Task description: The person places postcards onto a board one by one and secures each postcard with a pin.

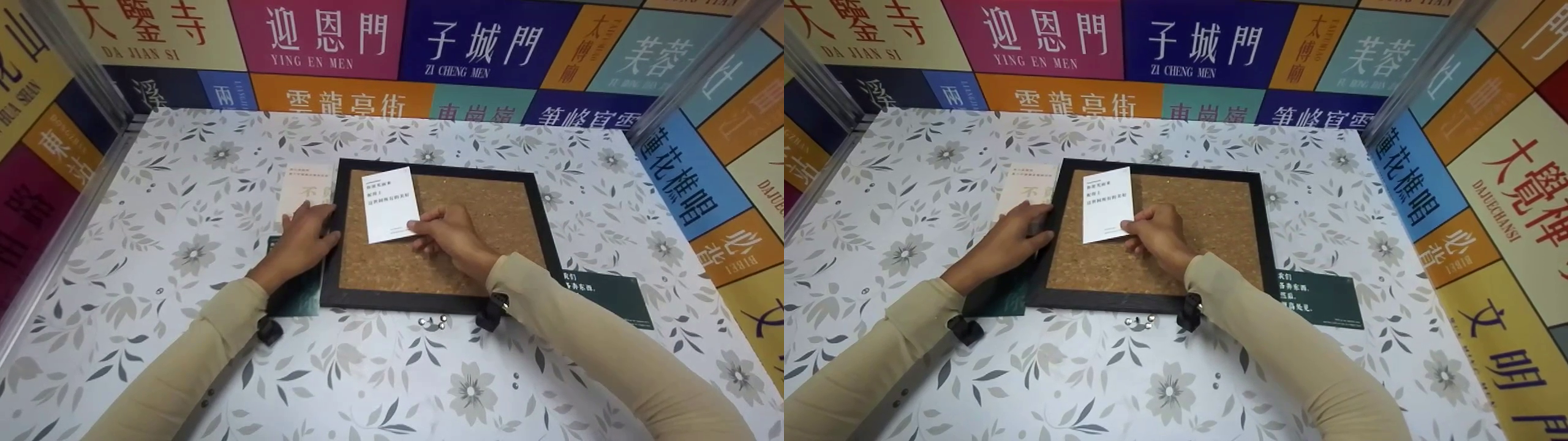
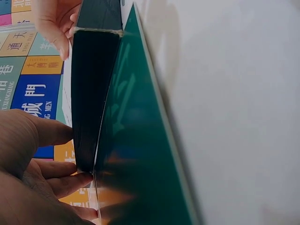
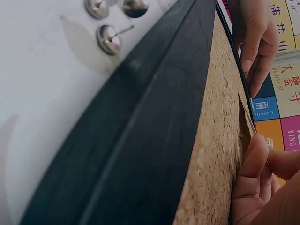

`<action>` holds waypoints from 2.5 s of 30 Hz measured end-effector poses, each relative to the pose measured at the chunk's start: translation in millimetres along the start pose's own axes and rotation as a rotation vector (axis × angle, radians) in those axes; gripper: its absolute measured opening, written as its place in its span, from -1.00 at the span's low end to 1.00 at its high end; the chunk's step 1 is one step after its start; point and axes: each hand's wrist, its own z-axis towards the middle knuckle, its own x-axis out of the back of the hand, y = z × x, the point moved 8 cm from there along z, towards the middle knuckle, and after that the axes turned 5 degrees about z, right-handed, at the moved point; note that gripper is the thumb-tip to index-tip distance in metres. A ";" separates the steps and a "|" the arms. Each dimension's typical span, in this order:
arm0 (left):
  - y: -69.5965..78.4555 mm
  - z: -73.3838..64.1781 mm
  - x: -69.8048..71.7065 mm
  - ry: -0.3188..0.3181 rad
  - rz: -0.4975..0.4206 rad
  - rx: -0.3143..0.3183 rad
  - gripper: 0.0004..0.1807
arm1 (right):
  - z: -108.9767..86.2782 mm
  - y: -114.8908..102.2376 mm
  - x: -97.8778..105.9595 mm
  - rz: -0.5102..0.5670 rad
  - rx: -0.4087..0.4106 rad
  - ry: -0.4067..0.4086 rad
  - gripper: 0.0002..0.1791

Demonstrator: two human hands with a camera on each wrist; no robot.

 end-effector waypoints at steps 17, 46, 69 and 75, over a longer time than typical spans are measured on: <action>0.7 -2.6 0.2 0.007 -0.012 -0.012 -0.36 | 5.3 2.4 0.0 0.065 -0.132 0.000 -0.83; -0.8 0.3 -0.7 0.016 0.009 -0.039 -0.36 | 13.4 -3.9 -17.2 -0.195 0.044 -0.120 -0.70; 25.1 -3.4 2.3 0.103 0.104 -0.114 -0.38 | 13.0 -12.0 -18.7 -0.449 0.136 -0.153 -0.65; 28.6 1.8 -3.1 0.158 0.080 -0.255 -0.42 | 12.1 -10.1 -14.7 -0.420 0.124 -0.169 -0.65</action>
